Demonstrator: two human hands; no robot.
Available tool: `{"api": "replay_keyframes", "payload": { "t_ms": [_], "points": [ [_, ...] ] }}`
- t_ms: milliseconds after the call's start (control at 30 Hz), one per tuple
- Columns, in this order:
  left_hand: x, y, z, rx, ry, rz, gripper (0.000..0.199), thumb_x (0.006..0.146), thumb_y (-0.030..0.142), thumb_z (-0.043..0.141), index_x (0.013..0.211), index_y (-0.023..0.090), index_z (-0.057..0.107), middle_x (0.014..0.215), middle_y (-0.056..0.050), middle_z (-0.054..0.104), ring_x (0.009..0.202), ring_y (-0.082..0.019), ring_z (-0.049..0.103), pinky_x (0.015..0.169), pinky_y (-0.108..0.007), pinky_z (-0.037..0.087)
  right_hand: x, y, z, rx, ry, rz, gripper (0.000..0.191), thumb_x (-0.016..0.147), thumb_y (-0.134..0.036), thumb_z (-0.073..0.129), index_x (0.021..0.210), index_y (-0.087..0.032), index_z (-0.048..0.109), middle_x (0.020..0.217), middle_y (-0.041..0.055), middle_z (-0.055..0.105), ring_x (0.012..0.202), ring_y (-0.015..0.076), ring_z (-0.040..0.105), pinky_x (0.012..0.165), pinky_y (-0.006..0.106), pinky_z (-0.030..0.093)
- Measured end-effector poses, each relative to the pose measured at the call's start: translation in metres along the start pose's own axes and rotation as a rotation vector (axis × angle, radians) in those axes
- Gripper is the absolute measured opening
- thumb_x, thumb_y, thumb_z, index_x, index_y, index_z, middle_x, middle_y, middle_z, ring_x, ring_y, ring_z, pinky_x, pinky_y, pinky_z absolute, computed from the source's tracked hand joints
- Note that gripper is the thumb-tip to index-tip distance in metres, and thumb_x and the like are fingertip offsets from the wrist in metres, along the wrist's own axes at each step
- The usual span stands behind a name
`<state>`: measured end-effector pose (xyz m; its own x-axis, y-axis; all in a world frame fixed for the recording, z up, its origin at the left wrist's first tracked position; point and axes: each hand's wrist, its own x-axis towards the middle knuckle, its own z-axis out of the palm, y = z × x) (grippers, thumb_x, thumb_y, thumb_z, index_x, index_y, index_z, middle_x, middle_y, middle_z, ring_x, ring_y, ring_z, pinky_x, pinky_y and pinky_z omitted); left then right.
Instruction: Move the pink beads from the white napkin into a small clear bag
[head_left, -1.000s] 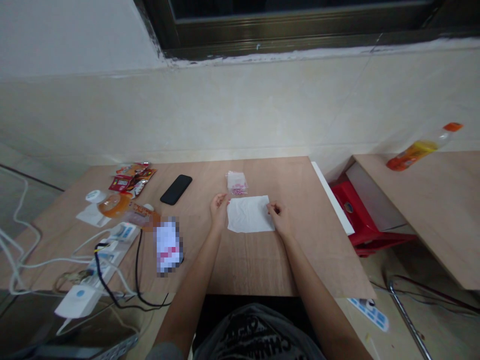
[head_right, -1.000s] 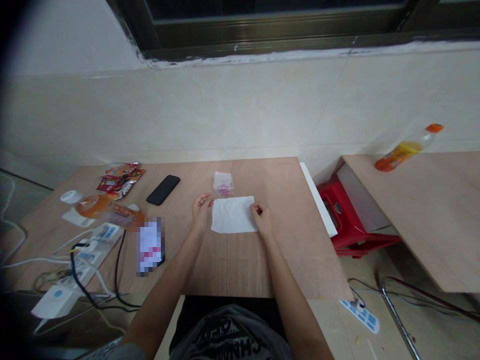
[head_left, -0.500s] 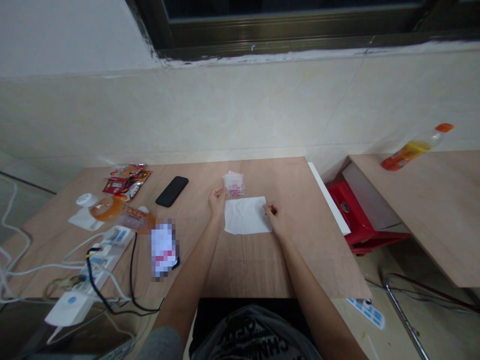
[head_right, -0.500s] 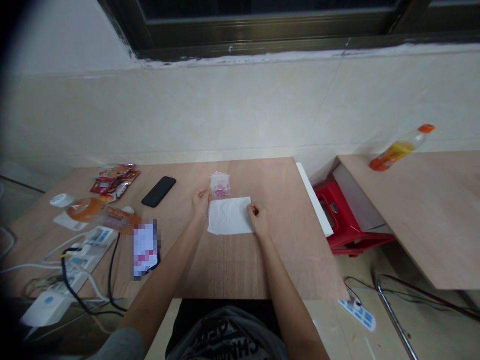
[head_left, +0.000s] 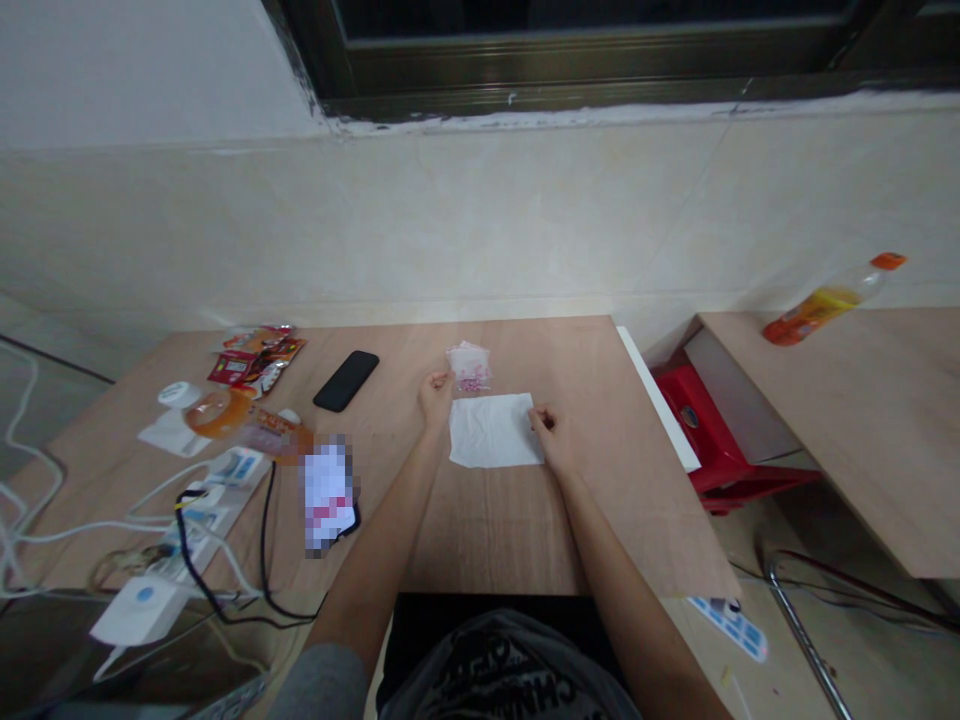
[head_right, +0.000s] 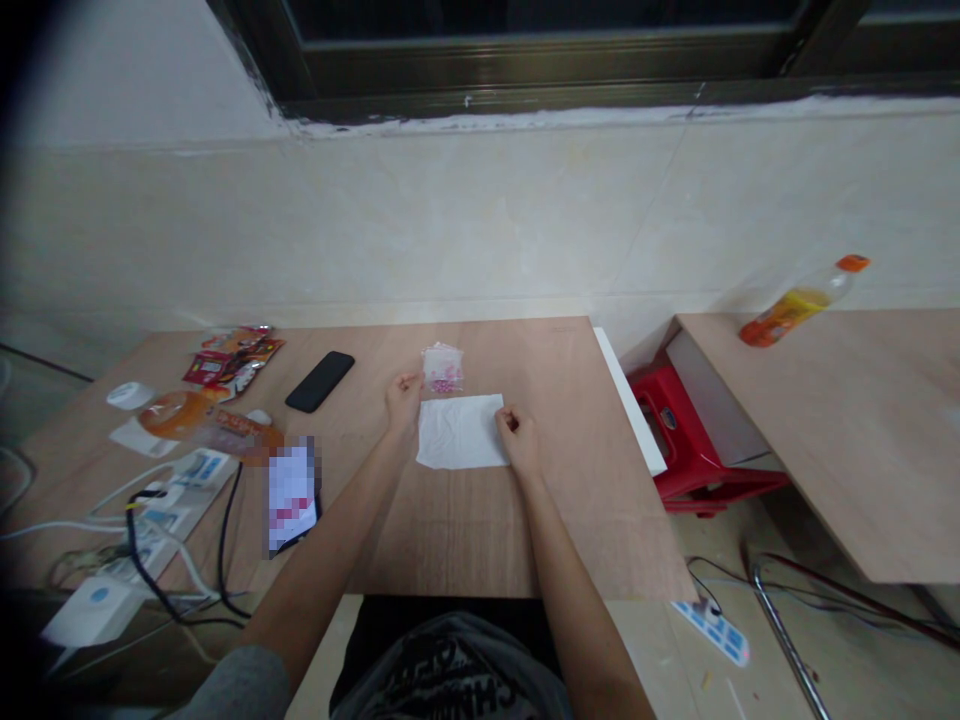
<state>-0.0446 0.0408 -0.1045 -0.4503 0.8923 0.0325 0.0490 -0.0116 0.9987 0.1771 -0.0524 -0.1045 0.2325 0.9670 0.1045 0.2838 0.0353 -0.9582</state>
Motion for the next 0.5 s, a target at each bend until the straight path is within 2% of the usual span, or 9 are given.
{"api": "replay_keyframes", "payload": {
  "t_ms": [200,500],
  "points": [
    [0.002,0.005,0.003,0.148,0.017,0.039,0.020,0.071,0.036,0.065,0.078,0.017,0.064,0.070,-0.001,0.061,0.068,-0.015,0.060,0.067,-0.025,0.045,0.001,0.003,0.001,-0.003,0.008,-0.016,0.034,0.082,-0.050,0.055,0.076,-0.018,0.064,0.060,-0.0012,0.055,0.057,0.0146,0.052,0.058,0.026,0.039],
    [-0.004,0.015,0.001,0.160,-0.005,0.053,0.013,0.074,0.031,0.060,0.077,0.018,0.063,0.076,-0.004,0.064,0.074,-0.017,0.061,0.072,-0.026,0.046,0.002,0.009,0.002,0.016,0.000,-0.005,0.032,0.081,-0.049,0.056,0.078,-0.018,0.065,0.062,-0.0005,0.055,0.060,0.0154,0.053,0.060,0.027,0.042]
  ]
}}
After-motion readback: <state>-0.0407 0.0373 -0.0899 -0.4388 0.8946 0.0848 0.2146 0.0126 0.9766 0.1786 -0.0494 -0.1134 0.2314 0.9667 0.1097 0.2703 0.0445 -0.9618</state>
